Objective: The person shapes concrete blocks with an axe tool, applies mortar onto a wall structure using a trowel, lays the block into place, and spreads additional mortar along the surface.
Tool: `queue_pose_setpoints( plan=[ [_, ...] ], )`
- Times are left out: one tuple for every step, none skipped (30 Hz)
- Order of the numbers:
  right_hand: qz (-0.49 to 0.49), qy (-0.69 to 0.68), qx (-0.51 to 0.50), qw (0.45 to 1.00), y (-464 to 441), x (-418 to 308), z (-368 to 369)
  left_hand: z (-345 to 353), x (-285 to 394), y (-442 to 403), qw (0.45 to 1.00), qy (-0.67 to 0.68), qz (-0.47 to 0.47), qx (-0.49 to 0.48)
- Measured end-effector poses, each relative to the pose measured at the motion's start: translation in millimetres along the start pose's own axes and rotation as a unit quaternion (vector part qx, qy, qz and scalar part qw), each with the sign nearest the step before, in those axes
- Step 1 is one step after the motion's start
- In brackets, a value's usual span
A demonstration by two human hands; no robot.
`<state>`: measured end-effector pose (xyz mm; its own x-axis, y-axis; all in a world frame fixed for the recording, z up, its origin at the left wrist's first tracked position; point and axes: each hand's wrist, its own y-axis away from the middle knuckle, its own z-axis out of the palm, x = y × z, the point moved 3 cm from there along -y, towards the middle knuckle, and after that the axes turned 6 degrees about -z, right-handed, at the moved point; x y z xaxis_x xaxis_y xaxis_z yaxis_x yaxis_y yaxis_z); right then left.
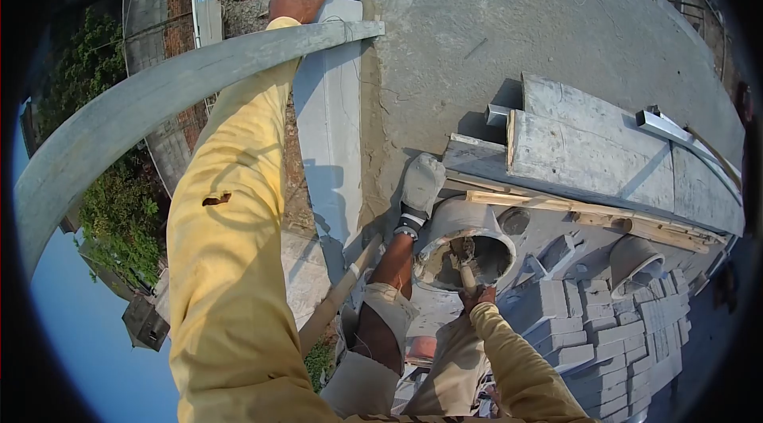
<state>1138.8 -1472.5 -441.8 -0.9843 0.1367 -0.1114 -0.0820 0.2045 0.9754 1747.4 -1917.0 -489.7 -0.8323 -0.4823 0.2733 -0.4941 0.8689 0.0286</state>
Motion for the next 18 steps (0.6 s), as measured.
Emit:
queue_pose_setpoints(
  plan=[
    [0.002,0.012,-0.003,1.000,-0.2,-0.2,-1.0,-0.5,1.5,-0.5,1.000,-0.008,-0.005,-0.006],
    [0.004,0.024,-0.007,1.000,-0.1,-1.7,-3.1,-1.3,2.6,-1.6,1.000,-0.016,-0.011,-0.013],
    [0.013,-0.008,0.010,1.000,0.1,0.5,0.4,-1.3,2.5,-1.4,0.999,-0.023,-0.017,-0.020],
    [0.013,-0.006,0.008,1.000,-1.3,3.2,2.8,-1.8,2.9,-1.2,0.999,-0.029,-0.018,-0.026],
    [0.012,-0.004,0.005,1.000,-2.5,5.7,4.9,-3.1,3.9,-2.5,0.999,-0.035,-0.017,-0.031],
    [0.003,0.031,-0.016,0.999,-5.0,6.1,5.2,-2.0,2.5,-4.5,0.998,-0.042,-0.015,-0.036],
    [-0.002,0.051,-0.023,0.998,-5.9,6.5,5.1,-1.0,0.6,-6.6,0.998,-0.046,-0.024,-0.045],
    [-0.007,0.071,-0.029,0.997,-6.8,7.3,5.2,-0.1,-1.6,-8.3,0.997,-0.052,-0.033,-0.055],
    [-0.009,0.075,-0.019,0.997,-7.5,8.4,6.8,-2.0,0.0,-9.1,0.995,-0.058,-0.041,-0.064],
    [-0.012,0.078,-0.010,0.997,-8.3,9.5,8.4,-4.1,1.6,-9.7,0.995,-0.056,-0.048,-0.072],
    [-0.010,0.093,-0.018,0.995,-9.0,11.5,10.5,-6.3,3.0,-10.2,0.994,-0.054,-0.056,-0.080],
    [-0.009,0.108,-0.026,0.994,-9.5,13.0,12.4,-7.4,4.4,-10.6,0.993,-0.051,-0.063,-0.088],
    [-0.011,0.083,-0.016,0.996,-9.1,13.1,14.7,-5.5,3.8,-11.8,0.993,-0.058,-0.059,-0.087],
    [-0.013,0.058,-0.007,0.998,-8.6,13.2,16.9,-4.4,2.7,-12.7,0.993,-0.065,-0.057,-0.084],
    [-0.018,-0.006,0.021,1.000,-4.7,11.4,14.1,-5.5,1.7,-13.3,0.992,-0.072,-0.055,-0.082],
    [-0.018,-0.007,0.024,1.000,-4.6,10.2,12.2,-6.8,0.6,-13.7,0.993,-0.068,-0.054,-0.082],
    [-0.019,-0.009,0.028,0.999,-4.6,8.9,10.2,-7.1,0.4,-13.2,0.993,-0.062,-0.052,-0.083],
    [-0.010,-0.007,0.025,1.000,-6.1,11.9,12.6,-7.4,2.1,-12.8,0.994,-0.055,-0.050,-0.083]
  ],
)
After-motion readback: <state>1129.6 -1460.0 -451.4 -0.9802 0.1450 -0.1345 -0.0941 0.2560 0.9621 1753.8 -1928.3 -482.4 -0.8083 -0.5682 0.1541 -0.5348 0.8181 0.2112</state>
